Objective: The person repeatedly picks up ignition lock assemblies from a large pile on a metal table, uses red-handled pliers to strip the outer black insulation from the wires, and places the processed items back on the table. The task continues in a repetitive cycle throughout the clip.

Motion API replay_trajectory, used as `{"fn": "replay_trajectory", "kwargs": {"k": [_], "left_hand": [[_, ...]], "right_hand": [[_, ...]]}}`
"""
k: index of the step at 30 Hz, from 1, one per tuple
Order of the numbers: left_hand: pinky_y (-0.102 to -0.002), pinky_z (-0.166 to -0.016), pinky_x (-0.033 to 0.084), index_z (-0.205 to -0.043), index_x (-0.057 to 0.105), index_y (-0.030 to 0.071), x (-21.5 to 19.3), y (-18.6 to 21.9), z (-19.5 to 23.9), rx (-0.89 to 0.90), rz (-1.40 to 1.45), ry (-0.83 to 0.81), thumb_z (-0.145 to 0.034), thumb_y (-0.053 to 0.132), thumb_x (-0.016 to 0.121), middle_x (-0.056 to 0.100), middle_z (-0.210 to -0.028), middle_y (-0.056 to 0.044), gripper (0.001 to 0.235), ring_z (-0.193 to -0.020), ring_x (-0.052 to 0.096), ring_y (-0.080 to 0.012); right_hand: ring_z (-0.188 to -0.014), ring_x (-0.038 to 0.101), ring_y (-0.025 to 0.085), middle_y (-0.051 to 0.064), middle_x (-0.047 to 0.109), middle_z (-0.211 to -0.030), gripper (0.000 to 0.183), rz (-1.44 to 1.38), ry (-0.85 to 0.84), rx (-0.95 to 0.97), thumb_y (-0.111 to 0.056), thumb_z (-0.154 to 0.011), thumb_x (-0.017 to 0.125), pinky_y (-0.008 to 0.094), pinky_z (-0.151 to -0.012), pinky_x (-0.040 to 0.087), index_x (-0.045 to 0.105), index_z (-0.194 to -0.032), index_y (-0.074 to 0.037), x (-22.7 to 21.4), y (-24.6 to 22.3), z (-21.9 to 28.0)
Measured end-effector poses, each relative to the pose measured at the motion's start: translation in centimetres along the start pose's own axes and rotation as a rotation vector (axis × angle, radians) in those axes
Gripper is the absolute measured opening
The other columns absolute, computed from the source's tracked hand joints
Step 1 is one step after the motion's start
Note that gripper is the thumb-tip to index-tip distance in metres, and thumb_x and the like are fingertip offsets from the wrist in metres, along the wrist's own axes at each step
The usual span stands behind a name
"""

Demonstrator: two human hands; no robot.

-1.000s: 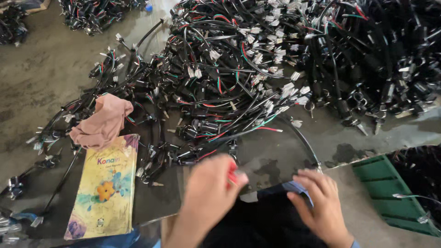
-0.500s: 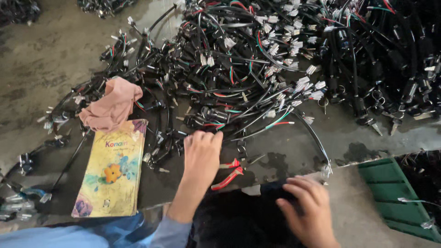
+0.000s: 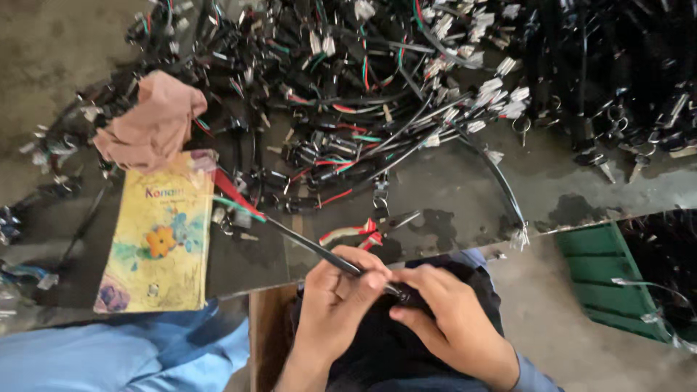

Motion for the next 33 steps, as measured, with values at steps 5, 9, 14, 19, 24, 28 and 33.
{"fn": "replay_trajectory", "kwargs": {"k": [5, 9, 14, 19, 24, 28, 33], "left_hand": [[-0.038, -0.081, 0.051, -0.111, 0.057, 0.003, -0.6, -1.5, 0.6, -0.021, 0.451, 0.246, -0.104, 0.026, 0.052, 0.062, -0.090, -0.008, 0.025, -0.084, 0.061, -0.0197], [-0.035, -0.068, 0.043, -0.105, 0.055, 0.007, -0.4, -2.4, 1.1, -0.059, 0.733, 0.245, -0.108, 0.037, 0.044, 0.050, -0.076, -0.004, 0.031, -0.068, 0.049, -0.0171], [-0.028, -0.057, 0.034, -0.098, 0.051, 0.007, 0.6, -2.4, 0.4, 0.053, 0.802, 0.164, -0.116, 0.040, 0.045, 0.041, -0.071, 0.002, 0.038, -0.061, 0.037, -0.0099], [-0.028, -0.063, 0.037, -0.104, 0.055, 0.006, 2.5, 0.0, -0.7, 0.084, 0.455, -0.019, -0.112, 0.045, 0.057, 0.046, -0.079, 0.001, 0.040, -0.069, 0.043, -0.0089], [-0.049, -0.092, 0.045, -0.128, 0.053, -0.002, 0.9, 3.6, -1.8, 0.484, -1.159, 0.034, -0.088, 0.043, 0.073, 0.058, -0.120, -0.015, 0.064, -0.114, 0.054, -0.0335], [-0.049, -0.084, 0.048, -0.112, 0.067, 0.011, -1.3, -0.8, -2.1, 0.279, -1.489, 0.142, -0.080, 0.030, 0.080, 0.064, -0.103, -0.011, 0.040, -0.101, 0.060, -0.0351], [-0.037, -0.073, 0.056, -0.102, 0.067, 0.008, -4.8, -6.3, 4.7, -0.115, -0.827, 0.174, -0.078, 0.017, 0.077, 0.066, -0.087, -0.008, 0.027, -0.080, 0.066, -0.0247]], "right_hand": [[-0.098, 0.070, 0.031, 0.013, 0.070, -0.108, 0.039, -0.267, -0.187, 0.161, -0.013, -0.089, 0.074, 0.033, -0.084, 0.054, 0.057, -0.123, 0.000, 2.4, 1.6, 1.2], [-0.098, 0.069, 0.030, 0.015, 0.069, -0.110, 0.040, -0.374, -0.228, 0.118, -0.008, -0.092, 0.071, 0.034, -0.088, 0.052, 0.054, -0.127, 0.001, 3.0, 1.2, 1.6], [-0.087, 0.067, 0.028, 0.013, 0.069, -0.097, 0.036, -0.318, -0.300, 0.251, -0.011, -0.091, 0.073, 0.032, -0.079, 0.053, 0.058, -0.122, -0.002, 4.1, 2.4, 2.1], [-0.090, 0.069, 0.028, 0.014, 0.069, -0.104, 0.035, -0.299, -0.156, 0.097, -0.009, -0.090, 0.072, 0.033, -0.080, 0.055, 0.058, -0.122, -0.001, 3.0, 2.2, 2.3], [-0.091, 0.067, 0.026, 0.012, 0.068, -0.098, 0.044, -0.094, -0.031, 0.240, -0.012, -0.088, 0.071, 0.034, -0.080, 0.051, 0.053, -0.127, 0.000, 0.6, 4.9, 2.1], [-0.077, 0.061, 0.025, 0.012, 0.064, -0.085, 0.038, -0.145, -0.157, 0.584, -0.013, -0.091, 0.067, 0.034, -0.073, 0.051, 0.056, -0.127, -0.007, 1.1, 8.4, 2.6], [-0.085, 0.065, 0.021, 0.010, 0.067, -0.093, 0.031, -0.251, -0.132, 0.294, -0.009, -0.092, 0.067, 0.031, -0.081, 0.052, 0.056, -0.121, -0.002, 0.5, 6.4, 2.9]]}}
Point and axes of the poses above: each hand's wrist, its own z-axis away from the middle knuckle, its own x-axis out of the palm, y = z × x, the point moved 8 cm from there along -z, towards the middle knuckle
